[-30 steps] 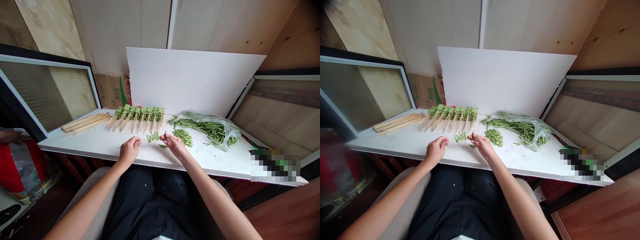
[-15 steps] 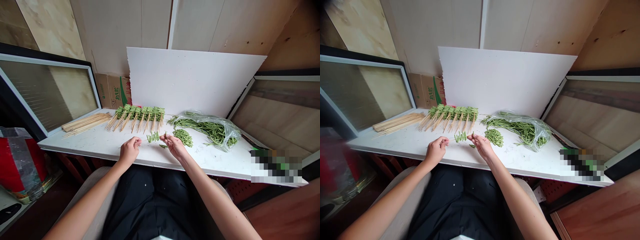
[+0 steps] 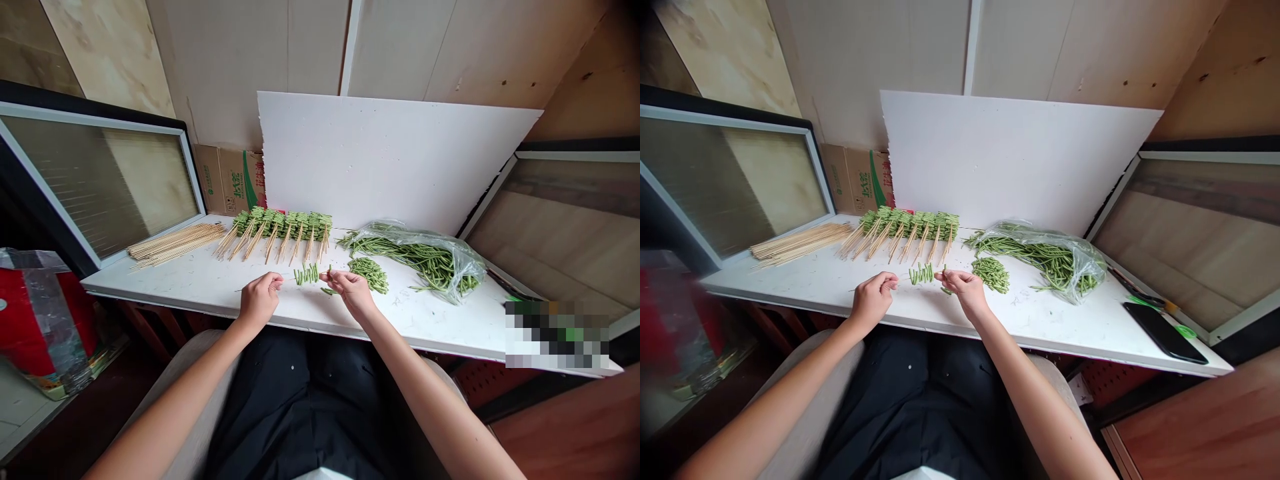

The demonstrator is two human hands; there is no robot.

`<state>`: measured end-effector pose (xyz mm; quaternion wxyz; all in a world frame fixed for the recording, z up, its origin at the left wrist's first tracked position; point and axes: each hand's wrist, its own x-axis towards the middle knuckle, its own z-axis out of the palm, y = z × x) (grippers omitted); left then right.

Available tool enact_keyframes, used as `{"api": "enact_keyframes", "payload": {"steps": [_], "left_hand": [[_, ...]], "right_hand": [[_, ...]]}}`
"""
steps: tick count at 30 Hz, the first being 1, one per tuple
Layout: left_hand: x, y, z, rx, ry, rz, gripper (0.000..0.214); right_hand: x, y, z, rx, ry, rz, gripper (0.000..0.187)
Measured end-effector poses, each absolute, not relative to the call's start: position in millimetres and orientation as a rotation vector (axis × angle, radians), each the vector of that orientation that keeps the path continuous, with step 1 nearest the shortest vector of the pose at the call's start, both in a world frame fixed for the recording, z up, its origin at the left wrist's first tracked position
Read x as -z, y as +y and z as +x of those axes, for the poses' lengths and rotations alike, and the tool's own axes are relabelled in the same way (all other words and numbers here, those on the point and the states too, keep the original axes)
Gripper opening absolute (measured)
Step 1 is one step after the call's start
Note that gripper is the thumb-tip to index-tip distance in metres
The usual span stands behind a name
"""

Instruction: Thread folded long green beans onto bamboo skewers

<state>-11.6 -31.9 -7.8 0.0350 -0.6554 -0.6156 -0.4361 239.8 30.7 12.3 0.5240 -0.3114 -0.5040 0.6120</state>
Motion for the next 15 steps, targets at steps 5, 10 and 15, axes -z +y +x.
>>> {"api": "enact_keyframes", "payload": {"steps": [5, 10, 15], "left_hand": [[7, -34, -10, 1.301, -1.825, -2.004, 0.035], [14, -30, -13, 1.375, -1.652, -1.985, 0.034], [20, -28, -11, 1.47, -1.416, -1.95, 0.035]], "right_hand": [[-11, 30, 239, -1.406, -1.237, -0.775, 0.037], [-14, 27, 237, -1.453, -1.187, -0.773, 0.039], [-8, 26, 230, -1.418, -1.184, -0.771, 0.038]]}}
